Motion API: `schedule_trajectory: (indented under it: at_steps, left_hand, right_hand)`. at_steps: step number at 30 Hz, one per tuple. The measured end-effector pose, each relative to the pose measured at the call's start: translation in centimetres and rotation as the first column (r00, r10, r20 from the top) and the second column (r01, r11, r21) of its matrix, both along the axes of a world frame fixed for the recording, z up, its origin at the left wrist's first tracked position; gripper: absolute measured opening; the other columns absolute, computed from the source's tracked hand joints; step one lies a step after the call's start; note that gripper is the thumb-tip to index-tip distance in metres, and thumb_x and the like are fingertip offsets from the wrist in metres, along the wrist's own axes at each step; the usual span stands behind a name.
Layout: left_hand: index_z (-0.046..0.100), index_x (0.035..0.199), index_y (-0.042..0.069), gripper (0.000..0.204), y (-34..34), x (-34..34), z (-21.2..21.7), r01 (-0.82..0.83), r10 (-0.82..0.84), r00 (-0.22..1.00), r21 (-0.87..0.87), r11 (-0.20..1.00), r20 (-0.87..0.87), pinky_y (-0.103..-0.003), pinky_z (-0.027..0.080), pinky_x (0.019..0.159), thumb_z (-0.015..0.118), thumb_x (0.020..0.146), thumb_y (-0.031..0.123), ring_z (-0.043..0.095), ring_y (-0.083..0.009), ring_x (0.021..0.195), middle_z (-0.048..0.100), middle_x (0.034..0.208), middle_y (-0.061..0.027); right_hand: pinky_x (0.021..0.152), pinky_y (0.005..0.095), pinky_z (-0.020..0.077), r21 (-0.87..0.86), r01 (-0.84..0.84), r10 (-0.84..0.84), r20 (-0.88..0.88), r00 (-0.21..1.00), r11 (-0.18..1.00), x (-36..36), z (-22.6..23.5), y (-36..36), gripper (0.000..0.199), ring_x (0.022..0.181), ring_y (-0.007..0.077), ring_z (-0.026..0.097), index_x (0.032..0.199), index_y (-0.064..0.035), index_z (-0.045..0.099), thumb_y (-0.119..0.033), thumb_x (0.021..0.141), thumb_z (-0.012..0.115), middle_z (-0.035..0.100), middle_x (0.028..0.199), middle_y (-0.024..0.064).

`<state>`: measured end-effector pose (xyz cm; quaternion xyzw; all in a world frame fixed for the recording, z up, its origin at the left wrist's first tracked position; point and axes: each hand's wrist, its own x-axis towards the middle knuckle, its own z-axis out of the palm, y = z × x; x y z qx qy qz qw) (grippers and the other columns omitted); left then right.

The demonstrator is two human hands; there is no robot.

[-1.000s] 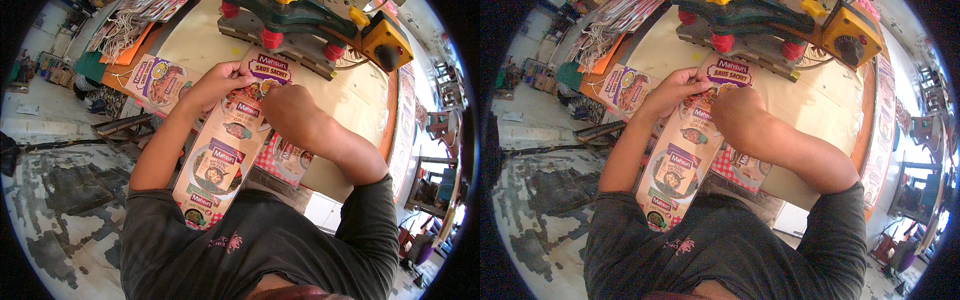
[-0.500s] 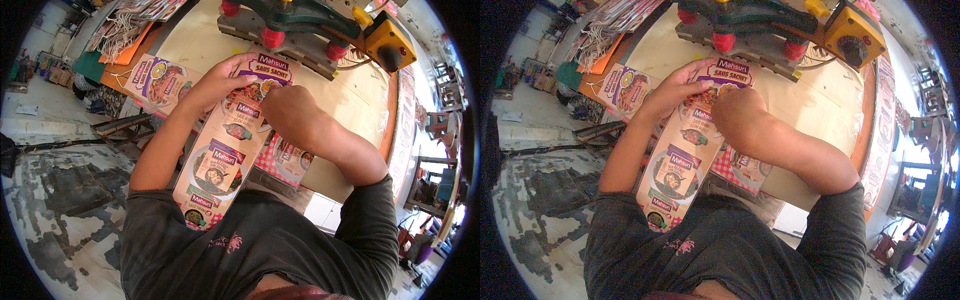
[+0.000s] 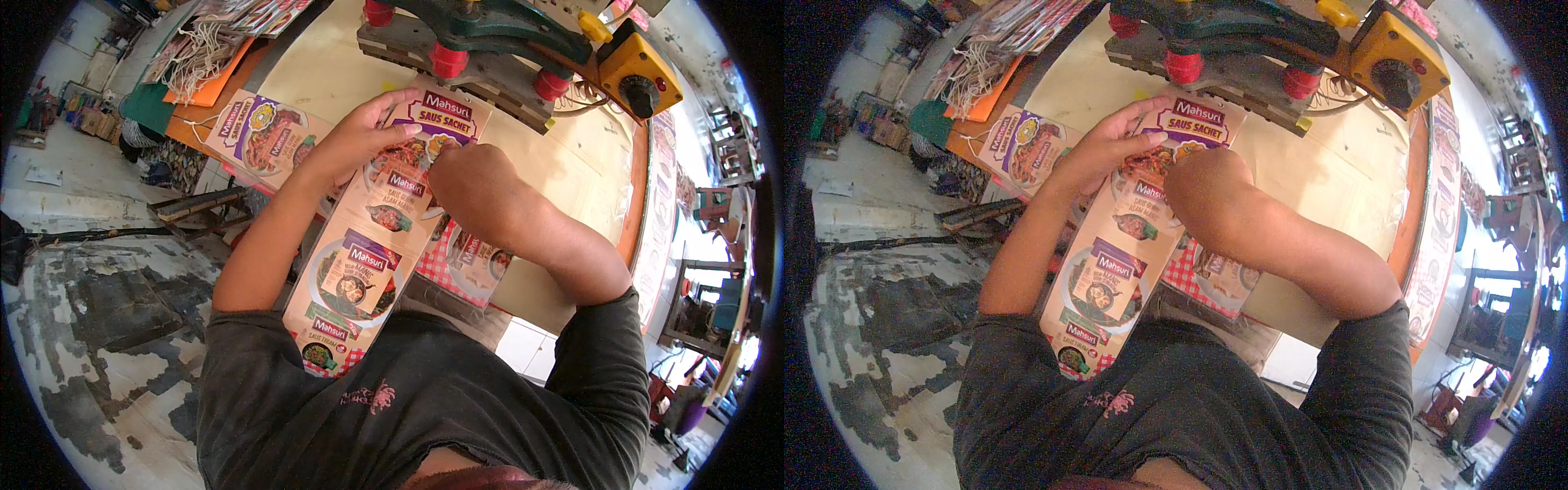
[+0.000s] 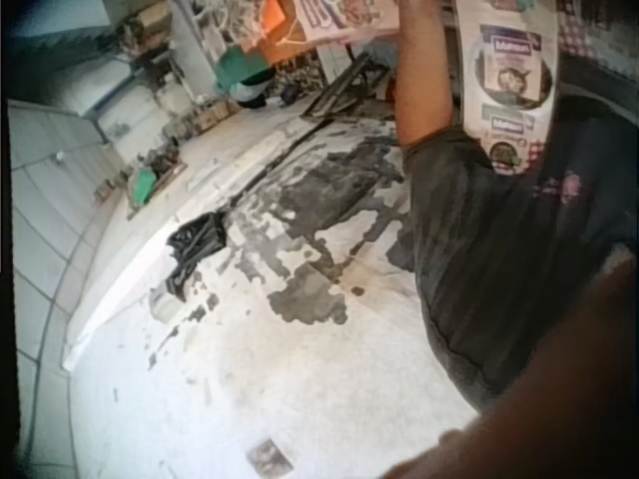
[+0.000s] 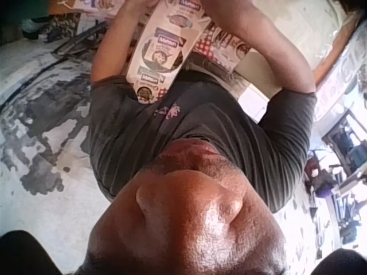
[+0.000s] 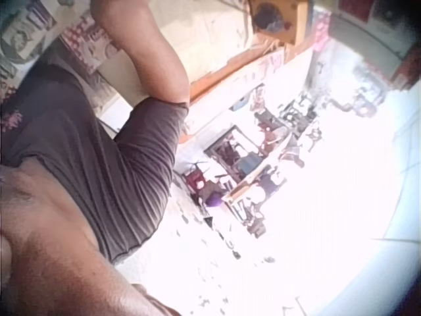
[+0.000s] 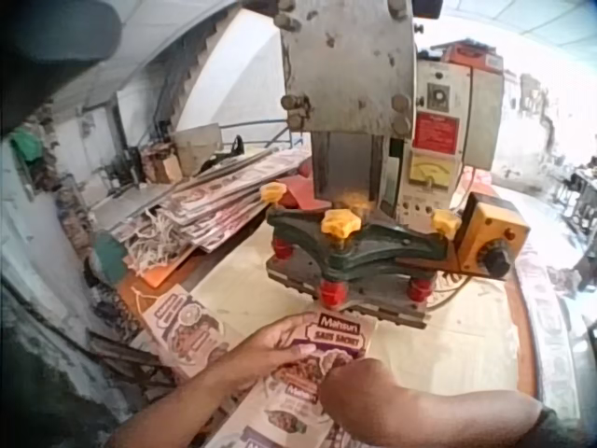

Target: The person seals sections of a plastic sheet using a heat-sealing machine, repeatedly positioning the sheet under the sealer and picking up new sheets from a stack.

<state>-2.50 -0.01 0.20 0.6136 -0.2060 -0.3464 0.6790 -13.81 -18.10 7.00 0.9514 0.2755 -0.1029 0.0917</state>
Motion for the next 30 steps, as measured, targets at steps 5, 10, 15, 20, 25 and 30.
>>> schedule_trajectory:
  at_steps: [5, 10, 15, 20, 25, 30]
  left_hand:
    - [0.039, 0.155, 0.001, 0.06, 0.1, 0.1, -0.2, 0.006, -0.006, 1.0, -0.015, 1.0, 0.005, -0.033, 0.05, 0.107, 0.064, 0.101, 0.01, 0.059, -0.0179, 0.127, 0.056, 0.146, -0.0116]
    - [0.039, 0.155, 0.001, 0.06, 0.1, -0.1, -0.2, -0.011, 0.012, 1.0, -0.031, 0.999, 0.014, -0.033, 0.051, 0.105, 0.063, 0.101, 0.01, 0.062, -0.0176, 0.123, 0.059, 0.142, -0.0116]
    - [0.047, 0.15, -0.001, 0.05, 0.1, -0.1, 0.3, -0.042, 0.038, 0.997, 0.051, 0.998, 0.073, -0.033, 0.052, 0.105, 0.06, 0.103, 0.011, 0.064, -0.0179, 0.119, 0.062, 0.138, -0.0115]
    - [0.05, 0.149, -0.001, 0.045, 0.3, 0.3, 0.5, -0.009, 0.004, 0.997, 0.063, 0.998, 0.079, -0.03, 0.05, 0.107, 0.055, 0.105, 0.008, 0.061, -0.0162, 0.125, 0.059, 0.145, -0.0122]
    - [0.051, 0.149, -0.001, 0.044, 1.5, 0.9, 0.9, 0.077, -0.089, 0.982, 0.079, 0.994, 0.165, -0.029, 0.05, 0.106, 0.054, 0.106, 0.008, 0.059, -0.0141, 0.126, 0.058, 0.148, -0.0102]
    - [0.057, 0.147, 0.009, 0.042, 2.7, 0.1, 3.4, 0.111, -0.168, 0.95, 0.219, 0.969, 0.264, -0.027, 0.051, 0.102, 0.057, 0.106, 0.012, 0.061, -0.0086, 0.118, 0.061, 0.146, -0.0034]
  right_hand:
    - [0.062, 0.0365, 0.0602, -0.004, 0.021, -0.021, -0.009, 1.0, 1.0, 0.1, -0.1, 0.2, 0.022, 0.076, 0.028, 0.076, 0.097, 0.0058, 0.074, -0.013, 0.086, 0.069, 0.074, 0.089, 0.0205]
    - [0.062, 0.0369, 0.0601, 0.002, 0.007, -0.007, -0.029, 1.0, 1.0, 0.1, 0.2, 0.2, 0.02, 0.077, 0.0286, 0.076, 0.095, 0.0051, 0.074, -0.012, 0.085, 0.07, 0.073, 0.089, 0.0205]
    - [0.063, 0.0383, 0.0601, 0.052, 0.012, -0.009, -0.05, 0.999, 0.999, 0.0, 0.3, -0.3, 0.014, 0.077, 0.0308, 0.076, 0.09, 0.0022, 0.073, -0.009, 0.082, 0.07, 0.073, 0.086, 0.0198]
    - [0.063, 0.0398, 0.0596, 0.117, -0.033, 0.037, -0.033, 0.999, 0.993, -1.0, 2.3, -0.5, 0.009, 0.077, 0.0315, 0.075, 0.086, 0.0, 0.072, -0.007, 0.082, 0.068, 0.072, 0.082, 0.0186]
    - [0.064, 0.0408, 0.0581, 0.129, -0.067, 0.076, -0.069, 0.995, 0.989, -2.0, 4.9, -0.4, 0.01, 0.077, 0.0325, 0.075, 0.09, 0.0004, 0.067, -0.007, 0.083, 0.067, 0.072, 0.08, 0.0173]
    - [0.065, 0.0418, 0.0561, 0.239, -0.138, 0.138, 0.018, 0.99, 0.961, -3.1, 7.2, -1.9, 0.017, 0.077, 0.0341, 0.073, 0.096, -0.0005, 0.064, -0.013, 0.086, 0.068, 0.072, 0.08, 0.0159]
